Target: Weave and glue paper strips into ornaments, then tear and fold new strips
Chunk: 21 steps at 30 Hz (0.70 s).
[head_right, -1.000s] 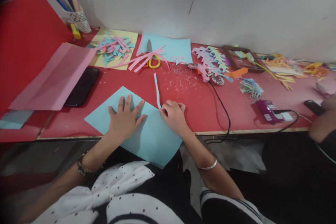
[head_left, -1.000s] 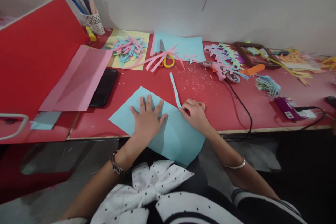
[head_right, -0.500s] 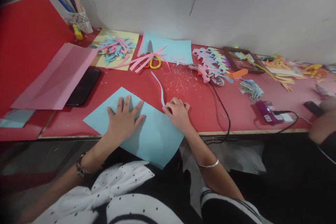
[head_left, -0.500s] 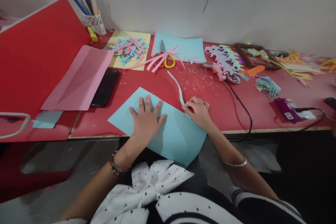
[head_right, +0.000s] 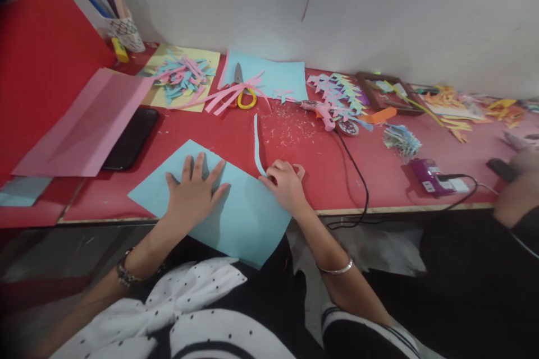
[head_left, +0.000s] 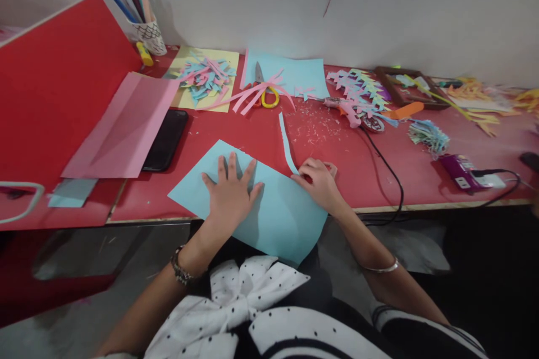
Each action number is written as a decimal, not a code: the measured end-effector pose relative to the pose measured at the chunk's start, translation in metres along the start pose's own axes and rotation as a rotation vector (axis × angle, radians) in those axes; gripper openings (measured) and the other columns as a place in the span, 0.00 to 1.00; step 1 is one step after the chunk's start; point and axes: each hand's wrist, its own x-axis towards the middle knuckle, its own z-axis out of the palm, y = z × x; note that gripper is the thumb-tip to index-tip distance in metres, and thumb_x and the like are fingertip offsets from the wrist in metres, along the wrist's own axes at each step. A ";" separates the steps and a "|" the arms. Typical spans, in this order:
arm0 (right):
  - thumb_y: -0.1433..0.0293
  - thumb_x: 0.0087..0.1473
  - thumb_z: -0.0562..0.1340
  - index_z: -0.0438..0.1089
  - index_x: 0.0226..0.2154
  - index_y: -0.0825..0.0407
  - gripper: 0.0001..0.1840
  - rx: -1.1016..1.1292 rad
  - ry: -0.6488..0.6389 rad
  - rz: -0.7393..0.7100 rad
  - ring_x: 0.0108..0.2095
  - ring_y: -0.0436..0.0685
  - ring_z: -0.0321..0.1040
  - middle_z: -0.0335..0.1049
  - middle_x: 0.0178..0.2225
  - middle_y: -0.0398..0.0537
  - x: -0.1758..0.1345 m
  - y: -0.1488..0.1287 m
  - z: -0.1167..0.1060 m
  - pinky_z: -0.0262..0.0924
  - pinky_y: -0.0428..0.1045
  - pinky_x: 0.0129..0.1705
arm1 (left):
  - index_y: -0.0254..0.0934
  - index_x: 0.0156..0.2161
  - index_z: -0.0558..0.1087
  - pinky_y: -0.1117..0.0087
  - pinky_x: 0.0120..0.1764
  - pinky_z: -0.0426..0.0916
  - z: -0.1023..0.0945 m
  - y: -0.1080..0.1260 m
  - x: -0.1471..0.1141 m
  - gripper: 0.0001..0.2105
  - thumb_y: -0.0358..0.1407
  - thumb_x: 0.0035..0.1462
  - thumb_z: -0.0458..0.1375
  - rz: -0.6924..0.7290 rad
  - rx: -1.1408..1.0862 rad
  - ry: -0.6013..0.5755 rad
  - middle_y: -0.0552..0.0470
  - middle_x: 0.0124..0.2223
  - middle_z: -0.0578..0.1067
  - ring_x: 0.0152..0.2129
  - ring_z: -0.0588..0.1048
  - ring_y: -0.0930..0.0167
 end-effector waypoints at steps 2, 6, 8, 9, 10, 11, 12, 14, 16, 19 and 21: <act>0.62 0.55 0.50 0.58 0.17 0.53 0.20 -0.019 0.013 0.022 0.32 0.52 0.59 0.60 0.25 0.43 0.002 0.004 -0.002 0.42 0.53 0.41 | 0.46 0.59 0.52 0.37 0.46 0.50 0.000 -0.002 -0.001 0.24 0.46 0.58 0.42 -0.009 0.004 0.002 0.37 0.62 0.50 0.58 0.48 0.50; 0.59 0.54 0.50 0.59 0.17 0.53 0.21 0.004 0.029 0.047 0.32 0.53 0.59 0.61 0.25 0.43 0.002 0.005 -0.005 0.42 0.53 0.41 | 0.45 0.59 0.52 0.37 0.46 0.50 -0.001 -0.004 -0.003 0.24 0.46 0.58 0.43 -0.026 0.010 0.013 0.36 0.62 0.50 0.58 0.48 0.50; 0.58 0.53 0.52 0.60 0.18 0.52 0.19 0.023 0.023 0.025 0.32 0.53 0.59 0.61 0.26 0.43 -0.002 0.003 -0.007 0.42 0.53 0.41 | 0.45 0.59 0.52 0.37 0.46 0.50 -0.001 -0.004 -0.002 0.24 0.46 0.58 0.43 -0.027 0.009 0.013 0.36 0.62 0.50 0.58 0.48 0.50; 0.58 0.52 0.53 0.60 0.18 0.52 0.18 0.022 0.015 0.008 0.32 0.52 0.59 0.61 0.26 0.43 -0.004 0.001 -0.007 0.42 0.53 0.42 | 0.45 0.59 0.52 0.37 0.47 0.50 -0.001 -0.003 -0.002 0.24 0.46 0.58 0.43 -0.028 0.009 0.013 0.36 0.62 0.50 0.58 0.48 0.50; 0.59 0.51 0.54 0.60 0.18 0.52 0.17 0.014 0.006 -0.007 0.32 0.52 0.59 0.61 0.26 0.43 -0.006 0.000 -0.007 0.42 0.53 0.42 | 0.45 0.59 0.52 0.37 0.47 0.50 -0.001 -0.003 -0.002 0.24 0.46 0.58 0.43 -0.028 0.008 0.012 0.36 0.62 0.50 0.58 0.48 0.50; 0.60 0.51 0.54 0.60 0.18 0.52 0.17 0.003 -0.002 -0.018 0.32 0.52 0.59 0.61 0.26 0.43 -0.008 -0.001 -0.007 0.42 0.53 0.42 | 0.45 0.59 0.52 0.37 0.47 0.50 -0.001 -0.003 -0.002 0.24 0.46 0.58 0.43 -0.028 0.005 0.012 0.36 0.62 0.50 0.58 0.48 0.50; 0.62 0.51 0.54 0.60 0.18 0.53 0.16 -0.006 -0.007 -0.021 0.32 0.52 0.59 0.61 0.26 0.43 -0.010 -0.001 -0.006 0.42 0.53 0.41 | 0.45 0.59 0.52 0.37 0.47 0.50 -0.001 -0.003 -0.002 0.24 0.46 0.58 0.43 -0.028 -0.001 0.010 0.36 0.62 0.50 0.58 0.48 0.50; 0.64 0.52 0.53 0.59 0.17 0.53 0.16 -0.015 -0.008 -0.016 0.32 0.51 0.59 0.60 0.26 0.42 -0.012 -0.001 -0.006 0.42 0.53 0.41 | 0.45 0.59 0.51 0.36 0.47 0.49 -0.001 -0.004 -0.002 0.24 0.46 0.58 0.42 -0.029 -0.015 0.004 0.37 0.62 0.49 0.58 0.48 0.50; 0.64 0.53 0.53 0.59 0.17 0.53 0.17 -0.012 -0.012 -0.022 0.31 0.51 0.59 0.60 0.25 0.42 -0.012 0.000 -0.005 0.42 0.52 0.40 | 0.45 0.59 0.51 0.36 0.47 0.48 -0.001 -0.006 -0.002 0.24 0.45 0.58 0.42 -0.039 -0.019 0.000 0.37 0.62 0.49 0.58 0.47 0.50; 0.63 0.54 0.51 0.59 0.17 0.53 0.19 0.003 -0.014 -0.041 0.30 0.50 0.59 0.59 0.24 0.41 -0.010 0.000 -0.005 0.42 0.51 0.39 | 0.45 0.59 0.52 0.37 0.47 0.48 -0.002 -0.009 -0.004 0.24 0.45 0.58 0.43 -0.056 -0.005 0.001 0.37 0.62 0.49 0.58 0.47 0.51; 0.63 0.55 0.50 0.60 0.17 0.54 0.19 0.007 -0.013 -0.053 0.30 0.50 0.59 0.59 0.23 0.41 -0.009 0.001 -0.005 0.42 0.51 0.39 | 0.45 0.59 0.52 0.37 0.47 0.49 -0.002 -0.010 -0.005 0.24 0.45 0.58 0.44 -0.059 0.003 0.002 0.36 0.62 0.50 0.58 0.47 0.51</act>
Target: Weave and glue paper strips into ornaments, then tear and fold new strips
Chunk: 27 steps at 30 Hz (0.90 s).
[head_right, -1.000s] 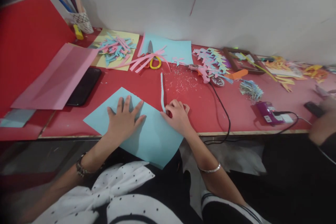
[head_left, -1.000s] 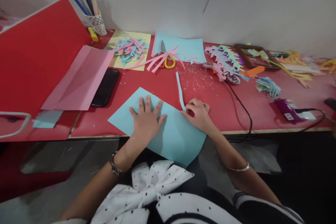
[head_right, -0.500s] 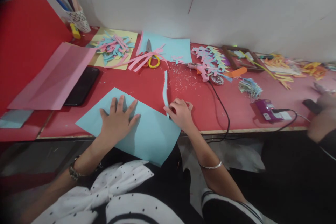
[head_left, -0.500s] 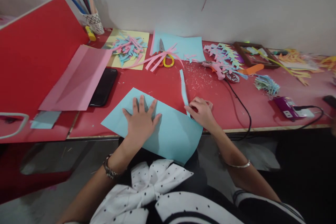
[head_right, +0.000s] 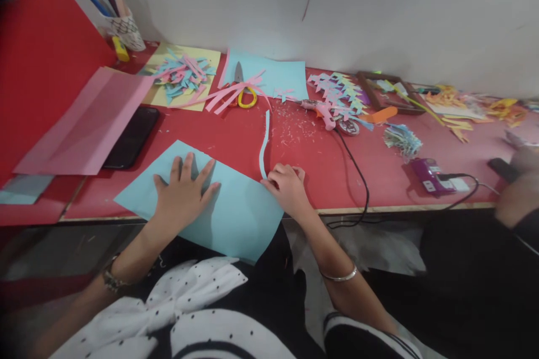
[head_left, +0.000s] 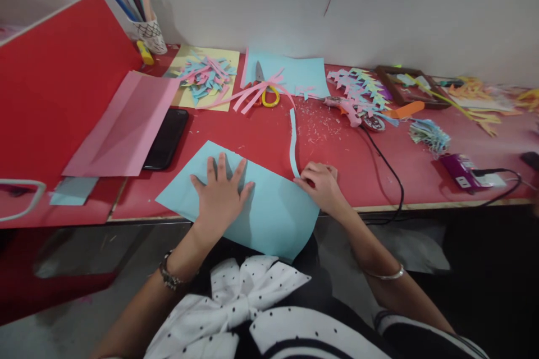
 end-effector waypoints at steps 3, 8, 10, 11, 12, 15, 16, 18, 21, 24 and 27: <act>0.64 0.55 0.50 0.60 0.17 0.54 0.19 0.004 -0.006 -0.010 0.29 0.49 0.59 0.60 0.23 0.41 0.002 0.004 0.000 0.42 0.50 0.39 | 0.45 0.59 0.52 0.37 0.47 0.49 0.000 0.000 0.000 0.24 0.45 0.58 0.44 -0.001 0.005 -0.001 0.36 0.62 0.50 0.58 0.48 0.51; 0.64 0.53 0.52 0.59 0.17 0.54 0.17 0.010 0.008 0.003 0.29 0.49 0.59 0.59 0.23 0.41 0.003 0.012 -0.002 0.43 0.49 0.38 | 0.45 0.59 0.51 0.37 0.47 0.49 -0.002 0.000 0.000 0.24 0.44 0.58 0.44 -0.006 -0.001 -0.010 0.36 0.62 0.49 0.58 0.47 0.51; 0.62 0.54 0.51 0.59 0.17 0.53 0.18 0.026 0.020 0.007 0.29 0.49 0.59 0.59 0.24 0.41 0.001 0.012 -0.003 0.44 0.49 0.38 | 0.45 0.59 0.51 0.37 0.47 0.49 -0.002 0.000 -0.001 0.24 0.44 0.58 0.44 -0.013 -0.002 -0.009 0.36 0.62 0.49 0.58 0.47 0.51; 0.61 0.54 0.51 0.60 0.17 0.53 0.19 0.035 0.018 0.004 0.29 0.50 0.59 0.59 0.24 0.41 0.000 0.011 -0.004 0.44 0.49 0.38 | 0.45 0.58 0.52 0.37 0.47 0.49 -0.003 -0.001 -0.001 0.23 0.44 0.58 0.44 -0.020 -0.001 -0.007 0.36 0.62 0.50 0.58 0.47 0.51; 0.60 0.53 0.52 0.60 0.18 0.53 0.19 0.038 0.015 -0.002 0.29 0.50 0.59 0.59 0.24 0.41 -0.001 0.009 -0.005 0.45 0.50 0.38 | 0.45 0.58 0.52 0.37 0.47 0.49 -0.003 -0.002 -0.002 0.23 0.44 0.58 0.44 -0.027 0.001 -0.004 0.35 0.62 0.50 0.58 0.48 0.50; 0.59 0.50 0.55 0.61 0.18 0.53 0.17 0.019 0.001 -0.021 0.30 0.50 0.58 0.59 0.25 0.41 -0.004 0.006 -0.005 0.45 0.50 0.39 | 0.43 0.58 0.53 0.37 0.47 0.50 -0.003 -0.005 -0.003 0.23 0.44 0.58 0.44 -0.043 -0.001 0.003 0.35 0.61 0.50 0.58 0.48 0.50; 0.60 0.50 0.55 0.61 0.18 0.53 0.16 0.008 0.001 -0.020 0.30 0.50 0.58 0.59 0.25 0.41 -0.004 0.005 -0.005 0.45 0.50 0.39 | 0.43 0.58 0.53 0.37 0.47 0.50 -0.003 -0.006 -0.003 0.23 0.44 0.58 0.44 -0.044 -0.004 0.005 0.35 0.61 0.50 0.58 0.48 0.50; 0.63 0.51 0.54 0.62 0.19 0.53 0.14 -0.007 0.006 -0.008 0.30 0.50 0.59 0.59 0.25 0.41 -0.005 0.005 -0.003 0.44 0.50 0.40 | 0.43 0.58 0.53 0.37 0.47 0.49 -0.002 -0.007 -0.004 0.23 0.44 0.58 0.44 -0.044 -0.010 0.010 0.35 0.61 0.50 0.58 0.48 0.50; 0.66 0.52 0.54 0.64 0.20 0.52 0.13 -0.005 -0.004 -0.007 0.31 0.51 0.59 0.60 0.25 0.42 -0.004 0.007 -0.002 0.44 0.51 0.40 | 0.43 0.58 0.53 0.37 0.47 0.49 -0.002 -0.007 -0.004 0.23 0.44 0.58 0.44 -0.046 -0.013 0.018 0.35 0.61 0.51 0.58 0.48 0.50; 0.66 0.53 0.53 0.64 0.20 0.52 0.13 0.006 -0.012 -0.005 0.31 0.51 0.60 0.61 0.25 0.42 -0.004 0.007 -0.002 0.44 0.50 0.39 | 0.43 0.59 0.52 0.37 0.47 0.49 -0.002 -0.007 -0.004 0.23 0.43 0.58 0.43 -0.040 -0.008 0.026 0.35 0.61 0.51 0.58 0.48 0.50; 0.67 0.53 0.52 0.63 0.19 0.52 0.14 0.010 0.008 0.017 0.31 0.50 0.60 0.62 0.25 0.42 -0.004 0.007 -0.002 0.44 0.50 0.39 | 0.43 0.59 0.52 0.37 0.47 0.50 -0.001 -0.007 -0.004 0.23 0.43 0.58 0.43 -0.036 -0.003 0.034 0.35 0.61 0.51 0.58 0.48 0.50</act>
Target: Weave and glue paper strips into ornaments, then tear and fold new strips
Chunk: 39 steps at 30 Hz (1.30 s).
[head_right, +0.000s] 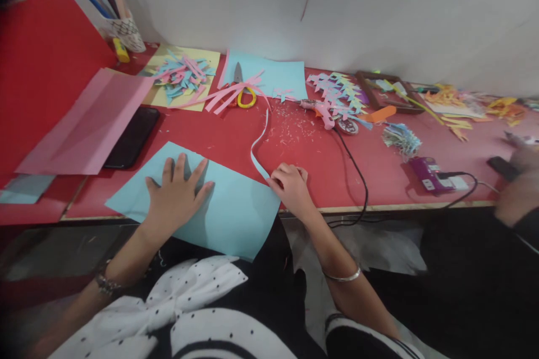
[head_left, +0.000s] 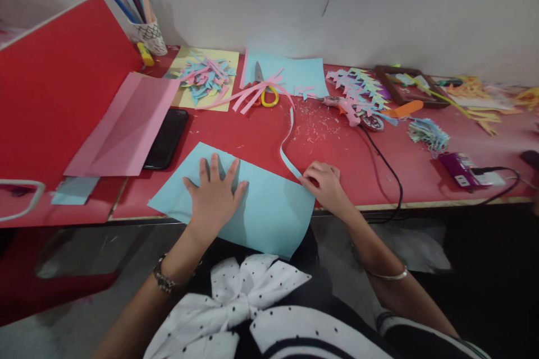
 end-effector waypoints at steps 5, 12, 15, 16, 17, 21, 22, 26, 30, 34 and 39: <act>0.67 0.53 0.52 0.60 0.19 0.53 0.14 -0.017 0.026 0.019 0.30 0.50 0.60 0.62 0.25 0.41 0.001 0.004 -0.001 0.44 0.50 0.38 | 0.43 0.58 0.53 0.37 0.47 0.49 0.001 0.000 -0.001 0.23 0.44 0.58 0.43 0.006 0.008 0.013 0.35 0.61 0.51 0.57 0.49 0.50; 0.65 0.52 0.52 0.58 0.18 0.52 0.15 -0.055 0.095 0.040 0.28 0.51 0.60 0.62 0.23 0.42 0.005 0.021 -0.002 0.46 0.49 0.36 | 0.43 0.58 0.54 0.37 0.46 0.50 0.002 -0.011 -0.002 0.23 0.43 0.58 0.44 -0.034 0.012 0.022 0.35 0.61 0.51 0.57 0.49 0.50; 0.65 0.52 0.51 0.57 0.17 0.52 0.15 -0.037 0.119 0.054 0.27 0.51 0.59 0.61 0.22 0.43 0.008 0.025 -0.002 0.48 0.49 0.34 | 0.44 0.58 0.54 0.38 0.47 0.51 0.000 -0.013 -0.002 0.23 0.44 0.58 0.44 -0.041 0.029 0.024 0.36 0.61 0.51 0.57 0.49 0.51; 0.65 0.51 0.51 0.57 0.17 0.52 0.15 -0.013 0.125 0.056 0.26 0.51 0.59 0.61 0.22 0.43 0.009 0.025 -0.003 0.49 0.49 0.33 | 0.44 0.58 0.54 0.38 0.46 0.51 0.000 -0.013 -0.002 0.22 0.43 0.58 0.44 -0.045 0.035 0.025 0.36 0.61 0.52 0.57 0.50 0.51; 0.64 0.51 0.51 0.58 0.18 0.52 0.14 0.020 0.128 0.058 0.26 0.51 0.59 0.62 0.22 0.44 0.009 0.025 -0.004 0.50 0.49 0.32 | 0.44 0.57 0.55 0.38 0.46 0.52 -0.001 -0.013 -0.003 0.22 0.43 0.58 0.44 -0.048 0.040 0.027 0.36 0.61 0.52 0.57 0.50 0.51; 0.65 0.49 0.52 0.61 0.21 0.51 0.10 0.200 0.108 0.082 0.24 0.52 0.61 0.65 0.22 0.45 0.009 0.023 -0.015 0.54 0.48 0.29 | 0.42 0.57 0.56 0.37 0.46 0.52 -0.002 -0.011 -0.004 0.22 0.41 0.58 0.44 -0.042 0.031 0.048 0.35 0.60 0.54 0.57 0.51 0.50; 0.65 0.49 0.53 0.62 0.22 0.51 0.09 0.250 0.093 0.089 0.24 0.52 0.62 0.65 0.22 0.44 0.010 0.022 -0.021 0.55 0.47 0.28 | 0.42 0.57 0.56 0.37 0.46 0.51 -0.001 -0.011 -0.004 0.22 0.41 0.58 0.43 -0.039 0.024 0.062 0.35 0.60 0.54 0.57 0.51 0.50; 0.65 0.49 0.54 0.62 0.25 0.50 0.07 0.465 0.077 0.084 0.20 0.49 0.62 0.66 0.20 0.41 0.018 0.013 -0.053 0.57 0.46 0.25 | 0.40 0.57 0.57 0.36 0.46 0.51 0.000 -0.010 -0.005 0.21 0.39 0.58 0.42 -0.033 0.028 0.100 0.34 0.59 0.56 0.56 0.53 0.50; 0.65 0.48 0.57 0.63 0.27 0.50 0.06 0.600 0.282 0.017 0.17 0.47 0.60 0.65 0.18 0.39 0.034 -0.007 -0.096 0.57 0.45 0.20 | 0.39 0.56 0.58 0.37 0.45 0.53 -0.001 -0.010 -0.004 0.21 0.39 0.58 0.44 -0.041 0.045 0.081 0.34 0.59 0.56 0.55 0.54 0.49; 0.66 0.49 0.57 0.62 0.28 0.48 0.04 0.699 0.506 -0.077 0.17 0.46 0.60 0.65 0.18 0.38 0.056 -0.033 -0.121 0.58 0.45 0.21 | 0.40 0.56 0.59 0.38 0.45 0.55 0.000 -0.010 -0.004 0.20 0.38 0.58 0.44 -0.034 0.072 0.101 0.34 0.59 0.58 0.55 0.56 0.50; 0.69 0.49 0.57 0.61 0.28 0.50 0.03 0.727 0.286 -0.073 0.17 0.45 0.62 0.67 0.18 0.37 0.115 -0.043 -0.103 0.57 0.44 0.22 | 0.40 0.56 0.58 0.38 0.44 0.55 0.003 -0.011 -0.006 0.20 0.38 0.58 0.42 -0.012 0.073 0.153 0.35 0.58 0.58 0.55 0.56 0.51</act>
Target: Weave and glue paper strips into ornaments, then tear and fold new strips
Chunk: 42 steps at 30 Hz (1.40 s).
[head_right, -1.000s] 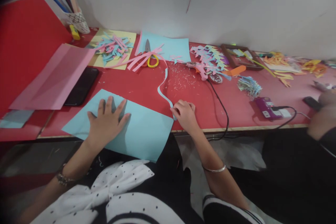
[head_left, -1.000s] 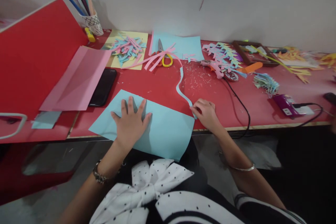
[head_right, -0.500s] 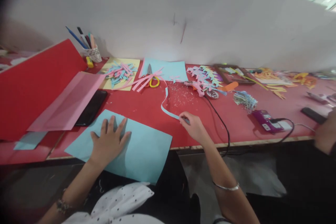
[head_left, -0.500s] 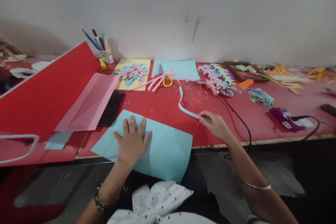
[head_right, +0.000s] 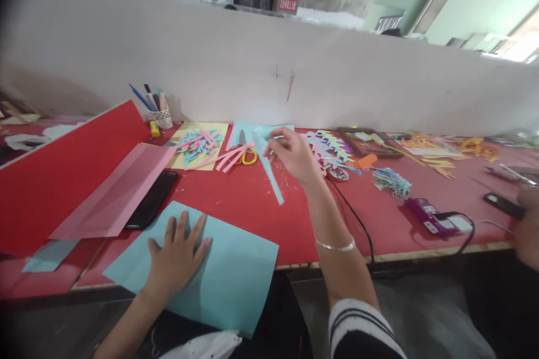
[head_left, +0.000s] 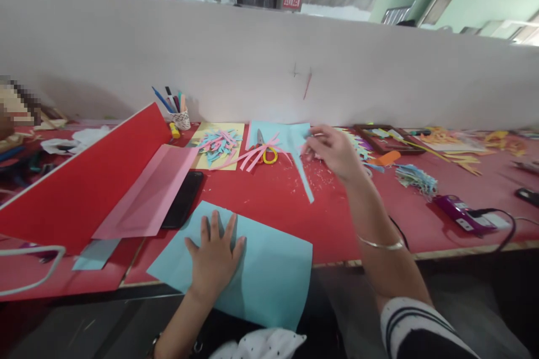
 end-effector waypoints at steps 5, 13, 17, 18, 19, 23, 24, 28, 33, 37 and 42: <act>0.75 0.48 0.57 0.58 0.26 0.52 0.05 -0.074 -0.038 0.184 0.17 0.46 0.63 0.67 0.18 0.38 0.057 0.034 0.037 0.58 0.44 0.24 | 0.40 0.56 0.58 0.37 0.44 0.54 0.003 0.000 0.000 0.21 0.37 0.58 0.41 -0.001 -0.003 -0.003 0.35 0.59 0.58 0.55 0.56 0.50; 0.75 0.54 0.51 0.57 0.34 0.49 0.05 0.091 0.188 0.022 0.30 0.46 0.70 0.72 0.29 0.41 0.095 0.035 0.062 0.62 0.45 0.38 | 0.41 0.56 0.58 0.37 0.43 0.55 0.005 -0.002 0.003 0.21 0.38 0.58 0.42 -0.010 0.003 -0.060 0.36 0.59 0.57 0.55 0.55 0.50; 0.76 0.51 0.54 0.60 0.29 0.52 0.03 0.090 0.032 0.326 0.24 0.49 0.69 0.71 0.22 0.42 0.077 0.066 0.076 0.64 0.46 0.32 | 0.41 0.56 0.58 0.38 0.44 0.55 0.008 -0.003 0.002 0.21 0.38 0.58 0.41 0.006 0.015 -0.011 0.36 0.59 0.58 0.55 0.56 0.50; 0.76 0.49 0.56 0.61 0.26 0.52 0.03 0.083 0.002 0.353 0.23 0.49 0.69 0.70 0.19 0.43 0.070 0.075 0.079 0.64 0.46 0.30 | 0.41 0.56 0.58 0.37 0.43 0.55 0.009 -0.003 0.002 0.21 0.38 0.58 0.41 0.009 0.012 -0.007 0.35 0.59 0.58 0.55 0.56 0.50; 0.75 0.48 0.57 0.62 0.25 0.53 0.03 0.074 -0.026 0.371 0.21 0.50 0.69 0.69 0.18 0.42 0.063 0.083 0.082 0.65 0.47 0.29 | 0.41 0.56 0.58 0.37 0.43 0.56 0.009 -0.003 0.002 0.21 0.38 0.58 0.40 0.012 0.007 -0.007 0.35 0.58 0.58 0.54 0.56 0.49; 0.73 0.49 0.56 0.65 0.31 0.53 0.04 0.042 -0.111 0.361 0.26 0.49 0.70 0.72 0.25 0.44 0.044 0.102 0.087 0.66 0.47 0.31 | 0.41 0.56 0.58 0.36 0.43 0.55 0.009 -0.003 0.001 0.21 0.38 0.59 0.38 0.013 -0.015 0.001 0.35 0.59 0.57 0.55 0.56 0.50; 0.73 0.50 0.55 0.65 0.34 0.52 0.07 0.033 -0.135 0.342 0.28 0.49 0.71 0.73 0.29 0.45 0.042 0.103 0.087 0.66 0.47 0.33 | 0.41 0.56 0.58 0.37 0.43 0.55 0.009 -0.003 0.000 0.21 0.38 0.59 0.38 0.011 -0.015 0.006 0.35 0.59 0.57 0.55 0.56 0.50; 0.73 0.50 0.55 0.68 0.34 0.52 0.09 -0.050 -0.261 0.236 0.37 0.50 0.69 0.72 0.35 0.46 0.036 0.099 0.083 0.62 0.51 0.43 | 0.42 0.57 0.57 0.37 0.44 0.55 0.010 -0.004 0.001 0.21 0.38 0.59 0.39 0.014 -0.011 -0.002 0.35 0.59 0.56 0.55 0.55 0.50; 0.81 0.43 0.56 0.69 0.40 0.52 0.19 -0.200 -0.383 0.014 0.51 0.54 0.58 0.66 0.47 0.50 0.006 0.076 0.076 0.46 0.56 0.56 | 0.44 0.57 0.56 0.42 0.48 0.55 0.007 -0.011 0.015 0.22 0.42 0.56 0.45 0.194 -0.060 -0.104 0.41 0.60 0.56 0.56 0.55 0.53; 0.82 0.46 0.53 0.64 0.49 0.51 0.26 -0.550 -0.817 -0.396 0.55 0.56 0.52 0.57 0.55 0.52 -0.039 0.058 0.075 0.46 0.56 0.56 | 0.36 0.59 0.52 0.49 0.53 0.51 0.005 -0.020 0.036 0.29 0.48 0.55 0.45 0.430 -0.117 -0.249 0.42 0.60 0.54 0.58 0.51 0.59; 0.77 0.51 0.50 0.62 0.51 0.48 0.25 -0.688 -0.941 -0.411 0.58 0.55 0.47 0.55 0.57 0.46 -0.082 0.060 0.066 0.45 0.55 0.57 | 0.32 0.60 0.49 0.57 0.55 0.51 0.010 -0.027 0.060 0.37 0.53 0.50 0.49 0.581 -0.184 -0.203 0.38 0.61 0.52 0.58 0.51 0.61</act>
